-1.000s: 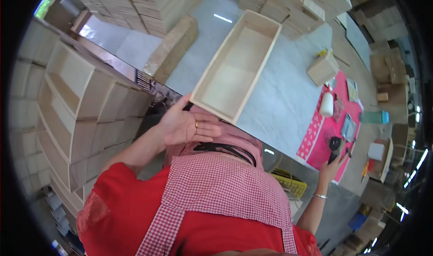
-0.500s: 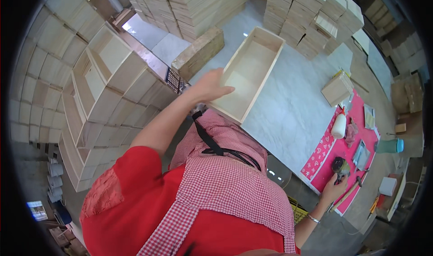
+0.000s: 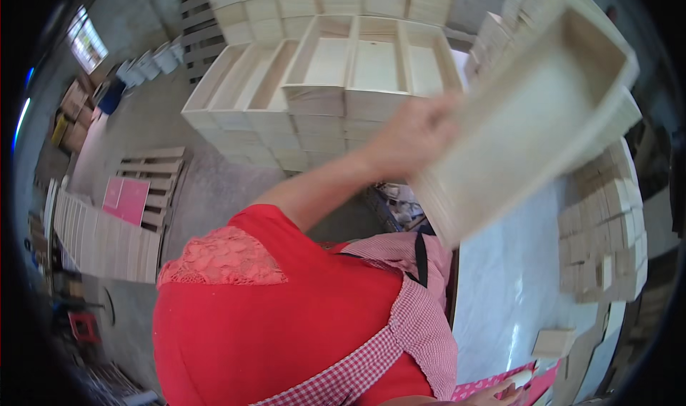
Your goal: Assembling wooden box frames by applying glue and using a pneumatic nail gun to secure slats together.
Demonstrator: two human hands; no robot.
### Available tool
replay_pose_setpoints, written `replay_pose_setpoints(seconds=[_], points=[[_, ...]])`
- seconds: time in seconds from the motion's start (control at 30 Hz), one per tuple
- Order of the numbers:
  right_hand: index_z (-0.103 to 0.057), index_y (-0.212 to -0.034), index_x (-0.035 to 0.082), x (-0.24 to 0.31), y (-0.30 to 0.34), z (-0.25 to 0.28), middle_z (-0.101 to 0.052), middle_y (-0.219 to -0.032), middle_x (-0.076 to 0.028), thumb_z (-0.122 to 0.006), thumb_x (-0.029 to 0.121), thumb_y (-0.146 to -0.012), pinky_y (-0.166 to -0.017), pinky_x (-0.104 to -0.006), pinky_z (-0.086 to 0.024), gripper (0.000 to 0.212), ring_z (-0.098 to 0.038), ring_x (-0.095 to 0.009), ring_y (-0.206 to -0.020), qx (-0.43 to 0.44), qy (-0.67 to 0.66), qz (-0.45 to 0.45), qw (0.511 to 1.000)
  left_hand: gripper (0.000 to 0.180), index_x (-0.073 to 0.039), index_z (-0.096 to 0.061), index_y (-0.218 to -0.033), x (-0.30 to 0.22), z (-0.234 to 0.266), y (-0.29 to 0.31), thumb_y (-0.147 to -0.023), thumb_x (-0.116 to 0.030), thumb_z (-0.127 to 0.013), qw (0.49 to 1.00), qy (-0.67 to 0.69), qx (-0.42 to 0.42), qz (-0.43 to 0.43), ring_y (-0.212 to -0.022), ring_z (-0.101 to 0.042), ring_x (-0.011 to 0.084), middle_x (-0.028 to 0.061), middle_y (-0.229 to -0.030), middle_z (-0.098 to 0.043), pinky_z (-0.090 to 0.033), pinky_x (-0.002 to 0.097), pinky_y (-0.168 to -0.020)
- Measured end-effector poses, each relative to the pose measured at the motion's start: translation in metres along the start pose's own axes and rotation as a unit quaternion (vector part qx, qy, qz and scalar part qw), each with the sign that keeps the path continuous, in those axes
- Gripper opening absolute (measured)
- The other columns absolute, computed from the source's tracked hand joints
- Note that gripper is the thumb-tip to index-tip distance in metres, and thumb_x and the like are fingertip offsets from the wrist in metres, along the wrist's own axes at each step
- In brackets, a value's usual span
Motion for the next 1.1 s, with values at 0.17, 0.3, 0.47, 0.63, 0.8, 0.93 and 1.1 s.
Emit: replay_pose_setpoints(seconds=[0.17,0.3,0.47,0.63,0.8,0.93,1.1], points=[[-0.06,-0.119,-0.006,0.056,-0.014,-0.034,-0.067,-0.099,-0.023,-0.073,0.021,-0.089,-0.073,-0.0409,-0.059,0.043,-0.068,-0.033,-0.088,0.029,-0.098,0.066,0.993,0.029,-0.003,-0.065,-0.118,-0.022,0.221,0.024,-0.09,-0.01,-0.062,0.928,-0.243,-0.28,0.04,-0.089,-0.062,0.0084,0.002,-0.102,-0.068,-0.051,0.0253,-0.076],[-0.059,-0.122,-0.006,0.075,-0.016,-0.051,-0.062,-0.112,-0.026,-0.072,0.023,-0.09,-0.078,-0.0395,-0.058,0.045,-0.065,-0.034,-0.097,0.102,-0.092,-0.008,0.99,0.027,0.0,-0.068,-0.109,0.004,0.349,0.057,-0.084,-0.005,-0.059,0.886,-0.27,-0.356,0.124,-0.079,-0.063,0.0141,0.0063,-0.091,-0.069,-0.05,0.0303,-0.07],[-0.057,-0.128,-0.006,0.077,-0.021,-0.07,-0.064,-0.115,-0.023,-0.066,0.024,-0.095,-0.085,-0.0382,-0.056,0.045,-0.065,-0.031,-0.101,0.143,-0.103,-0.027,0.984,0.03,-0.001,-0.067,-0.114,0.066,0.388,0.066,-0.086,-0.004,-0.057,0.85,-0.276,-0.311,0.322,-0.084,-0.064,0.016,0.0065,-0.096,-0.069,-0.051,0.0314,-0.076],[-0.054,-0.133,-0.004,0.078,-0.021,-0.071,-0.068,-0.112,-0.021,-0.062,0.022,-0.097,-0.086,-0.0373,-0.054,0.045,-0.065,-0.027,-0.101,0.157,-0.08,-0.013,0.984,0.026,0.0,-0.069,-0.106,0.123,0.399,0.054,-0.084,-0.006,-0.054,0.847,-0.255,-0.242,0.399,-0.078,-0.065,0.0219,0.0129,-0.089,-0.068,-0.051,0.0375,-0.065],[-0.053,-0.135,-0.003,0.079,-0.014,-0.073,-0.067,-0.113,-0.019,-0.062,0.021,-0.097,-0.085,-0.0376,-0.054,0.046,-0.064,-0.026,-0.1,0.173,-0.094,0.002,0.98,0.028,0.002,-0.067,-0.104,0.176,0.451,0.046,-0.085,-0.01,-0.051,0.82,-0.426,-0.191,0.33,-0.077,-0.064,0.024,0.0142,-0.088,-0.067,-0.049,0.0429,-0.06],[-0.053,-0.136,0.0,0.099,-0.006,-0.067,-0.065,-0.116,-0.017,-0.063,0.017,-0.096,-0.084,-0.0368,-0.053,0.044,-0.062,-0.024,-0.101,0.219,-0.099,-0.054,0.969,0.029,0.003,-0.067,-0.103,0.143,0.41,0.039,-0.084,-0.011,-0.05,0.818,-0.445,-0.165,0.323,-0.082,-0.061,0.0245,0.0117,-0.087,-0.067,-0.049,0.0424,-0.073],[-0.055,-0.135,0.002,0.089,0.002,-0.083,-0.067,-0.113,-0.016,-0.066,0.015,-0.093,-0.08,-0.0332,-0.054,0.045,-0.064,-0.024,-0.1,0.189,-0.068,-0.055,0.978,0.049,0.002,-0.058,-0.13,0.179,0.499,0.036,-0.095,-0.033,-0.052,0.797,-0.483,-0.144,0.333,-0.117,-0.057,0.0279,0.0181,-0.123,-0.063,-0.045,0.0412,-0.098]])
Point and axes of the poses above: each hand's wrist, its own y-axis away from the middle knuckle, its own z-axis out of the back of the hand, x = y × z, the point moved 3 cm from there along -y, towards the middle knuckle
